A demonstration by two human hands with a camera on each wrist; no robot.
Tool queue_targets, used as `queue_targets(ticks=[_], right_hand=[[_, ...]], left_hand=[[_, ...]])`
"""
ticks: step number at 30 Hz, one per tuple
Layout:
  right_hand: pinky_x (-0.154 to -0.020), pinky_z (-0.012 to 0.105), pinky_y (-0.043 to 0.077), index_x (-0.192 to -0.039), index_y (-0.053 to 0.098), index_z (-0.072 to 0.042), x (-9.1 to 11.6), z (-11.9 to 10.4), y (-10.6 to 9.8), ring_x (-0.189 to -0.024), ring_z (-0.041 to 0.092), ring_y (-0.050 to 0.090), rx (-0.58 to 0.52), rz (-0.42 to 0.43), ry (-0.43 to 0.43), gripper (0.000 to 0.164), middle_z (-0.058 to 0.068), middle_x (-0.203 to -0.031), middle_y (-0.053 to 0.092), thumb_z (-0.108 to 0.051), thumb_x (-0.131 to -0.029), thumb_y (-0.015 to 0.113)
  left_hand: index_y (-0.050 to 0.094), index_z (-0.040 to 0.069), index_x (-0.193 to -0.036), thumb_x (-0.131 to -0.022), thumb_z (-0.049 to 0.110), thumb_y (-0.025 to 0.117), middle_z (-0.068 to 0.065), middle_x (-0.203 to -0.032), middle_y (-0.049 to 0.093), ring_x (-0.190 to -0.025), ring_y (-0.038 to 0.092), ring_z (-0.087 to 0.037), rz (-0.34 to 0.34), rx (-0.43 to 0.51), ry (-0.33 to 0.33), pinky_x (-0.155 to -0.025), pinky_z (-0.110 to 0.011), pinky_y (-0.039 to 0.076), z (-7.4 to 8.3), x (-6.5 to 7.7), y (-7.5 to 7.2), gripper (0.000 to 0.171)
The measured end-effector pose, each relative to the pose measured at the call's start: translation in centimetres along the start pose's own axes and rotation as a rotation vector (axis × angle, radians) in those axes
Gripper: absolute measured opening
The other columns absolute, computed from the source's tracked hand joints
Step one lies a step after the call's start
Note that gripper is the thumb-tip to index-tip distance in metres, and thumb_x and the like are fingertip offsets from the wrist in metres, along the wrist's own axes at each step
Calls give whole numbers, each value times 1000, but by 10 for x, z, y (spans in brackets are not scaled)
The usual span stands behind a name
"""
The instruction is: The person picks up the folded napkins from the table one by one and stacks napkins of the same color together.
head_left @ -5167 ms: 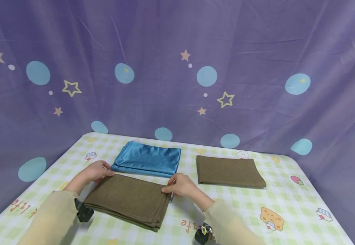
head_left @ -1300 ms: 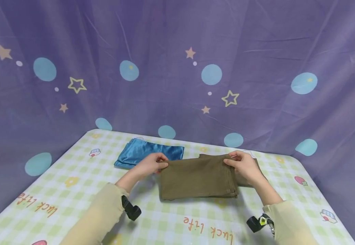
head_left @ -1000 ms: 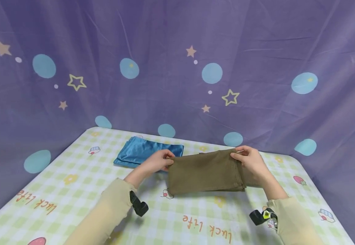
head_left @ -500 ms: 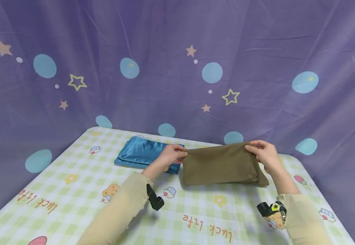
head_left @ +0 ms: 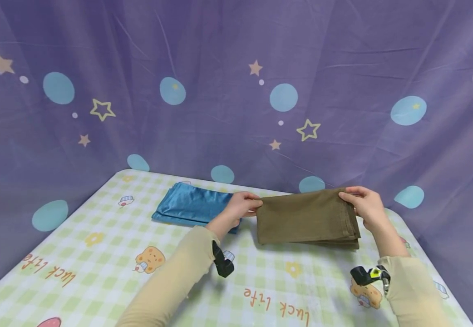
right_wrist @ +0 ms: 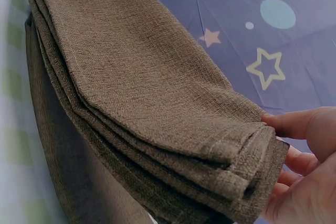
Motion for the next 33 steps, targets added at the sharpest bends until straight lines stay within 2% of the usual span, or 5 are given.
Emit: queue_targets(ticks=[9, 16, 22, 29, 33], right_hand=[[-57, 20, 49, -124, 46, 6, -7, 7, -10, -61, -3, 52, -46, 40, 27, 52, -23, -70, 52, -28, -87, 61], [-52, 19, 45, -120, 49, 4, -14, 11, -15, -54, -2, 45, -62, 79, 48, 47, -24, -67, 51, -26, -86, 62], [-50, 20, 42, -124, 47, 3, -18, 20, -15, -49, 0, 38, -35, 83, 82, 51, -22, -67, 49, -27, -86, 61], [-57, 19, 48, -127, 46, 4, -21, 28, -15, -61, -3, 49, -27, 88, 79, 55, -23, -72, 49, -29, -86, 61], [-57, 20, 48, -128, 45, 5, -23, 35, -12, -61, -3, 50, -34, 82, 83, 55, -23, -71, 49, -28, -86, 61]], left_hand=[[61, 0, -104, -84, 10, 63, -3, -81, 58, -70, 57, -12, 1, 5, -6, -71, -30, 54, 4, -12, 12, 22], [62, 1, -104, -85, 11, 63, -4, -83, 60, -70, 57, -13, 17, -7, 13, -72, -31, 54, 8, -21, 18, 22], [62, -1, -104, -84, 9, 63, -2, -79, 60, -67, 55, -12, 32, -7, 34, -70, -30, 54, 9, -24, 22, 22], [61, -3, -105, -84, 8, 63, -2, -78, 59, -67, 55, -12, 31, 17, 42, -69, -31, 53, 7, -30, 25, 25], [60, -6, -107, -84, 5, 62, -1, -76, 56, -67, 54, -12, 29, 20, 35, -71, -34, 53, 7, -30, 28, 26]])
Point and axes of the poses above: each hand's wrist, its own x-axis away from the middle knuckle, its own y-axis out of the palm, z = x × y, the point moved 6 cm from there along -x, towards the middle knuckle
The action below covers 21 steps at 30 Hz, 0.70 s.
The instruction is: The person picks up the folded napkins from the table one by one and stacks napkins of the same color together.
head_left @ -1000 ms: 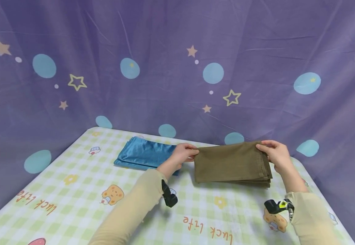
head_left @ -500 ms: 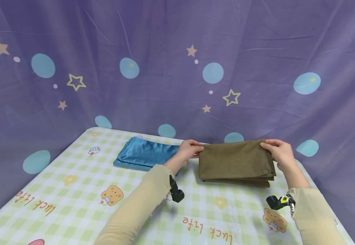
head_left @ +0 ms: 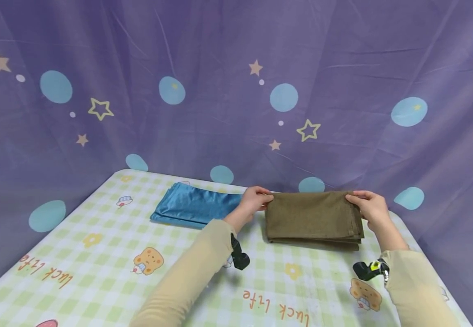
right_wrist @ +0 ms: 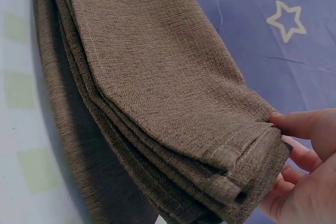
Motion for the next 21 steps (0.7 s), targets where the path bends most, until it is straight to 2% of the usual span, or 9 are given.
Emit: queue_targets(ticks=[7, 11, 12, 13, 14, 18, 19, 20, 21], right_hand=[[-57, 20, 48, -128, 44, 5, -3, 8, 5, -62, -4, 52, -10, -21, 10, 55, -23, -72, 49, -28, -87, 61], [-57, 20, 47, -128, 44, 4, -5, 13, 7, -61, -3, 49, -2, -18, 15, 55, -23, -72, 48, -28, -87, 60], [-56, 21, 46, -128, 44, 4, -5, 14, 7, -59, -2, 48, -1, -19, 18, 55, -23, -71, 48, -28, -87, 60], [-55, 21, 46, -128, 44, 4, -6, 15, 8, -58, -2, 47, 3, -21, 20, 54, -23, -71, 48, -28, -87, 60], [-55, 21, 46, -128, 44, 4, -6, 16, 8, -57, -2, 46, -2, -25, 21, 55, -23, -70, 49, -27, -87, 60], [-54, 20, 46, -129, 42, 6, -8, 20, 11, -57, -3, 47, -26, -42, 24, 56, -23, -70, 49, -26, -87, 60], [-54, 20, 47, -129, 41, 6, -8, 21, 11, -59, -3, 49, -26, -45, 22, 56, -22, -72, 49, -25, -87, 60], [-55, 20, 47, -130, 40, 6, -8, 22, 11, -61, -3, 49, -19, -47, 23, 57, -21, -75, 50, -26, -87, 60], [-55, 20, 47, -131, 40, 5, -8, 23, 12, -62, -3, 48, -5, -50, 25, 57, -18, -79, 50, -27, -87, 60]], left_hand=[[58, -4, -105, -81, 3, 64, -8, -82, 59, -70, 57, -14, 45, 11, 32, -68, -34, 53, -18, -7, 2, 25], [57, 3, -102, -79, 10, 69, -9, -85, 61, -72, 61, -18, 12, 6, 58, -64, -34, 53, -51, -37, 4, 27], [57, 4, -103, -79, 12, 70, -10, -87, 62, -74, 62, -20, 7, 2, 49, -65, -35, 53, -58, -42, 5, 28], [57, 4, -104, -79, 12, 70, -10, -88, 62, -73, 62, -20, 4, -14, 59, -65, -35, 53, -57, -39, 6, 29], [57, 6, -101, -78, 15, 71, -9, -85, 62, -70, 62, -19, -15, -3, 75, -62, -33, 52, -69, -50, 7, 28], [56, 5, -105, -79, 14, 70, -11, -89, 63, -73, 63, -21, -18, -29, 29, -63, -36, 53, -81, -48, 12, 30], [56, 5, -103, -79, 16, 71, -10, -85, 63, -69, 63, -19, -29, -23, 56, -59, -34, 52, -87, -51, 13, 30], [56, 6, -103, -78, 16, 71, -10, -85, 63, -71, 64, -20, -35, -12, 36, -59, -36, 53, -98, -59, 15, 31], [55, 6, -107, -79, 15, 71, -11, -89, 63, -75, 64, -22, -34, -25, 0, -63, -38, 53, -101, -57, 15, 33]])
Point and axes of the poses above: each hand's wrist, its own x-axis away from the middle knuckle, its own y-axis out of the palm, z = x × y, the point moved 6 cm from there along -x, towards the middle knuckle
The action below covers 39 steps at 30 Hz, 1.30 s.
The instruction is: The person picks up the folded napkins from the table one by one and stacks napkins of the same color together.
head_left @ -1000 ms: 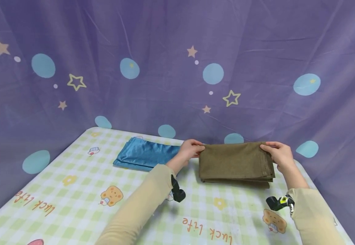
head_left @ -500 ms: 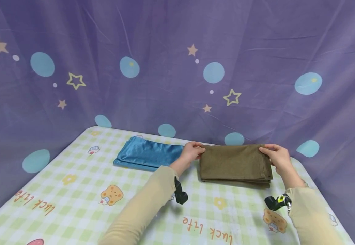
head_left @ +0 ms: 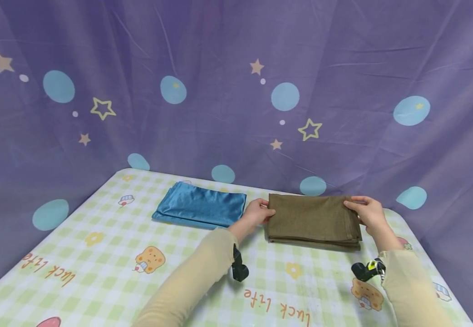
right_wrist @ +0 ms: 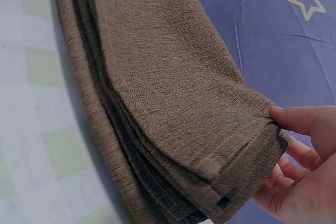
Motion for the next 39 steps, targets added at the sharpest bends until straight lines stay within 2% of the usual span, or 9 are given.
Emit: queue_targets(ticks=[4, 6, 7, 12, 15, 20, 26, 36, 39], right_hand=[[-59, 21, 47, -132, 39, 4, 2, 3, 3, -66, -1, 47, 56, -8, 1, 59, -3, -96, 50, -29, -88, 59], [-59, 22, 47, -131, 39, 4, 2, 6, 4, -67, -1, 47, 64, -7, 2, 59, 2, -99, 49, -29, -87, 59], [-59, 22, 47, -131, 39, 5, 2, 7, 5, -67, 0, 48, 63, -5, 3, 59, 4, -99, 49, -28, -87, 59], [-60, 24, 47, -132, 35, 7, 2, 16, 8, -66, 2, 49, 61, -3, 25, 60, 8, -99, 50, -26, -87, 59], [-60, 24, 48, -132, 34, 9, 3, 21, 11, -66, 2, 52, 54, -8, 31, 61, 13, -100, 55, -24, -87, 60], [-59, 26, 49, -127, 38, 10, 4, 30, 13, -66, 5, 56, 80, 16, 26, 59, 25, -105, 56, -20, -83, 63], [-56, 25, 48, -124, 43, 8, 6, 37, 13, -64, 5, 55, 97, 50, 36, 57, 26, -107, 54, -20, -80, 67], [-60, 24, 49, -129, 35, 12, 14, 42, 13, -68, 4, 54, 129, -50, 65, 63, 30, -113, 49, -21, -83, 64], [-65, 30, 50, -131, 30, 11, 17, 41, 13, -80, 16, 58, 142, -106, 74, 67, 32, -118, 46, -23, -84, 63]], left_hand=[[53, 8, -104, -78, 20, 73, -8, -83, 60, -68, 62, -18, -13, -14, 35, -55, -35, 52, -28, -15, 2, 35], [52, 8, -106, -78, 20, 73, -7, -85, 60, -69, 61, -17, -13, -36, 12, -55, -35, 51, -27, -9, 1, 37], [51, 7, -106, -78, 19, 72, -8, -86, 60, -69, 61, -17, -10, -44, 4, -56, -35, 51, -22, -3, 1, 37], [47, -2, -114, -84, 7, 63, -16, -99, 60, -81, 61, -23, 15, -89, -91, -68, -36, 53, 33, 59, 2, 36], [46, -6, -116, -85, 3, 59, -19, -101, 59, -84, 61, -26, 24, -93, -99, -70, -37, 53, 48, 77, 2, 34], [46, -3, -119, -85, 5, 61, -18, -105, 58, -84, 60, -24, 9, -80, -142, -71, -37, 53, 44, 78, 2, 38], [48, 0, -116, -84, 5, 62, -15, -101, 58, -81, 60, -20, 3, -64, -153, -69, -34, 53, 42, 80, 0, 35], [48, 1, -116, -85, 5, 62, -12, -92, 56, -71, 55, -18, -14, -24, -171, -66, -33, 53, 42, 84, -1, 35], [47, 1, -118, -85, 6, 62, -11, -93, 56, -69, 54, -17, -14, -4, -173, -65, -32, 54, 43, 85, -1, 37]])
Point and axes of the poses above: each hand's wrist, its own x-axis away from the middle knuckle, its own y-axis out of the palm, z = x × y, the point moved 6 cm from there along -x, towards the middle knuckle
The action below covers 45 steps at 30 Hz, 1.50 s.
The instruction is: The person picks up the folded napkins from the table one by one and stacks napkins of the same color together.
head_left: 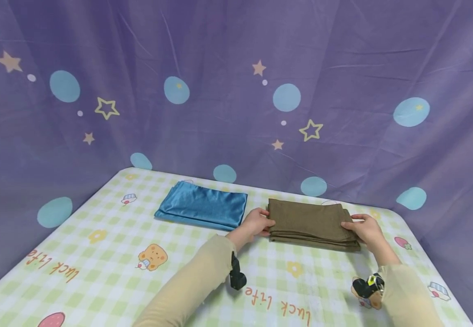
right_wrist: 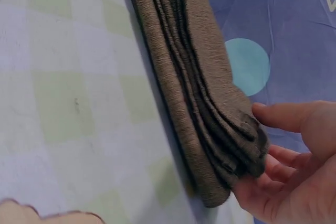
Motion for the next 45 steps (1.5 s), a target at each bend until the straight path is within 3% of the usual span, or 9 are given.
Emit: queue_targets(ticks=[5, 15, 26, 33, 37, 41, 45], right_hand=[[-73, 39, 51, -133, 27, 12, 2, -8, -3, -102, 33, 52, 46, -66, -33, 68, 34, -125, 40, -23, -86, 61], [-66, 31, 51, -126, 35, 11, 4, -5, -7, -87, 18, 54, 38, -30, -12, 59, 24, -108, 51, -18, -84, 64], [-52, 26, 45, -121, 47, 8, 1, 11, -6, -56, 12, 50, 204, 41, -25, 56, 30, -108, 51, -24, -80, 66], [-52, 24, 46, -120, 49, 7, 3, 16, -7, -56, 10, 52, 195, 58, 1, 50, 32, -116, 47, -20, -81, 63], [-50, 24, 44, -117, 52, 7, 3, 14, -12, -50, 8, 49, 202, 82, -12, 43, 20, -91, 59, -16, -82, 60], [-50, 24, 42, -115, 55, 7, 4, 11, -14, -50, 8, 49, 233, 96, -13, 39, 6, -75, 60, -15, -82, 59], [-54, 27, 40, -111, 59, 4, 4, -1, -15, -60, 18, 54, 330, 123, -67, 35, 17, -86, 64, -14, -81, 59]], left_hand=[[45, 1, -122, -85, 8, 62, -10, -90, 54, -66, 52, -16, -5, 38, 5, -66, -32, 54, 3, 0, 0, 41], [45, 2, -121, -86, 6, 60, -12, -92, 54, -64, 52, -16, -27, 61, 15, -65, -31, 55, 3, 5, 1, 38], [48, 5, -121, -88, 6, 58, -13, -94, 53, -67, 52, -18, -19, 14, 0, -67, -34, 55, -6, 6, -1, 35], [51, 4, -119, -86, 0, 57, -13, -88, 55, -62, 53, -16, -20, 14, -10, -62, -31, 54, -7, 3, -4, 33], [56, 1, -113, -85, -4, 55, -15, -82, 57, -55, 52, -14, -4, 5, 0, -60, -30, 54, -4, 0, -9, 29], [59, 0, -109, -85, -2, 55, -14, -84, 58, -56, 52, -14, -22, -30, -11, -59, -29, 53, -2, 0, -14, 25], [60, -1, -107, -84, 0, 56, -12, -86, 57, -59, 53, -15, -51, -101, 18, -58, -29, 51, 3, 2, -19, 23]])
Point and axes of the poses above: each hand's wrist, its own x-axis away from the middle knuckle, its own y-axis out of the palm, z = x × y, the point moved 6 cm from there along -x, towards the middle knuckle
